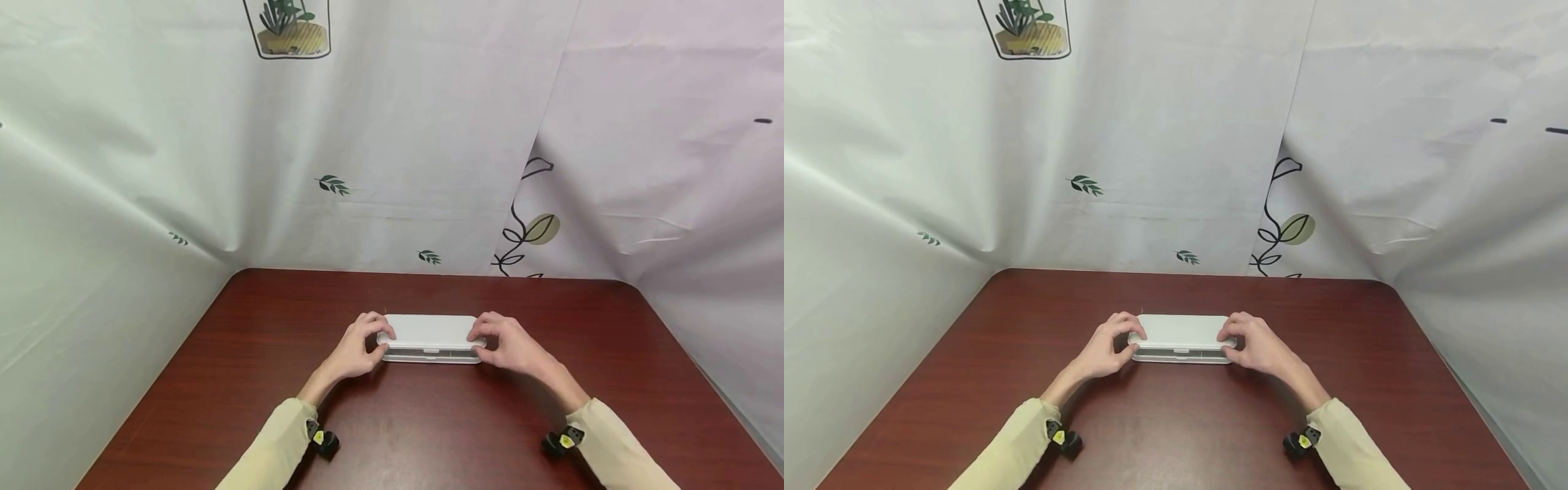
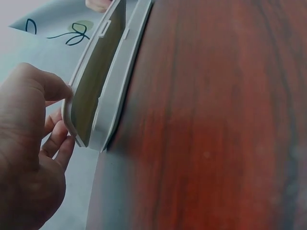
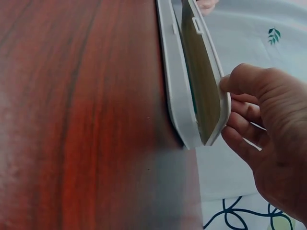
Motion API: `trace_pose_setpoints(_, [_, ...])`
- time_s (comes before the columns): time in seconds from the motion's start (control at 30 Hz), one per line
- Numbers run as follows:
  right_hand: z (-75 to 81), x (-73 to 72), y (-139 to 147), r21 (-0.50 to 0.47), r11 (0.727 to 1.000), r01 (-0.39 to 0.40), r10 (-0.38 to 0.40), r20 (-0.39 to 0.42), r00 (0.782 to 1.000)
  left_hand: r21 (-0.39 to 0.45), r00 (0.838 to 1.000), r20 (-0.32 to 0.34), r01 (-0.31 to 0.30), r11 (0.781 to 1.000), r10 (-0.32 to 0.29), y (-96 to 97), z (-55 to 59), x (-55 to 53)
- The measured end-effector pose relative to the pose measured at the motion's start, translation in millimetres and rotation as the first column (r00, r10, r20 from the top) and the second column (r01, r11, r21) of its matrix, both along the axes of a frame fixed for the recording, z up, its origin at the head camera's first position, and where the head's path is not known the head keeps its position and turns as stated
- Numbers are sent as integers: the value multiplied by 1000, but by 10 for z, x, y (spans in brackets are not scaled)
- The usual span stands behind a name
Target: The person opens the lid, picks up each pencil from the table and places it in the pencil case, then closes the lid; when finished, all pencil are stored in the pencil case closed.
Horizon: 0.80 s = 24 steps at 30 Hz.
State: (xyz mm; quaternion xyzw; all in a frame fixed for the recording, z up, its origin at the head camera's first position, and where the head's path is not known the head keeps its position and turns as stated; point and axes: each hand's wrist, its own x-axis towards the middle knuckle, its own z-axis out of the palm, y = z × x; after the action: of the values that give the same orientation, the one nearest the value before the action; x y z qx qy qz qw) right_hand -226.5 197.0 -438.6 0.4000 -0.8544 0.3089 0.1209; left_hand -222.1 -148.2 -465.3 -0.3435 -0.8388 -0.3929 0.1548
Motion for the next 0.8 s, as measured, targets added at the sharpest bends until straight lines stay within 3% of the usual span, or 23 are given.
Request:
trace_pose_setpoints(0.33, [-66,-2,0,23,999,-38,39,-49,998,-38,1000,-16,18,999,-18,-7,-15,9])
trace_pose_setpoints(0.8, [-67,12,-23,36,999,-39,39,6,999,-100,999,-27,39,994,-42,-39,0,4])
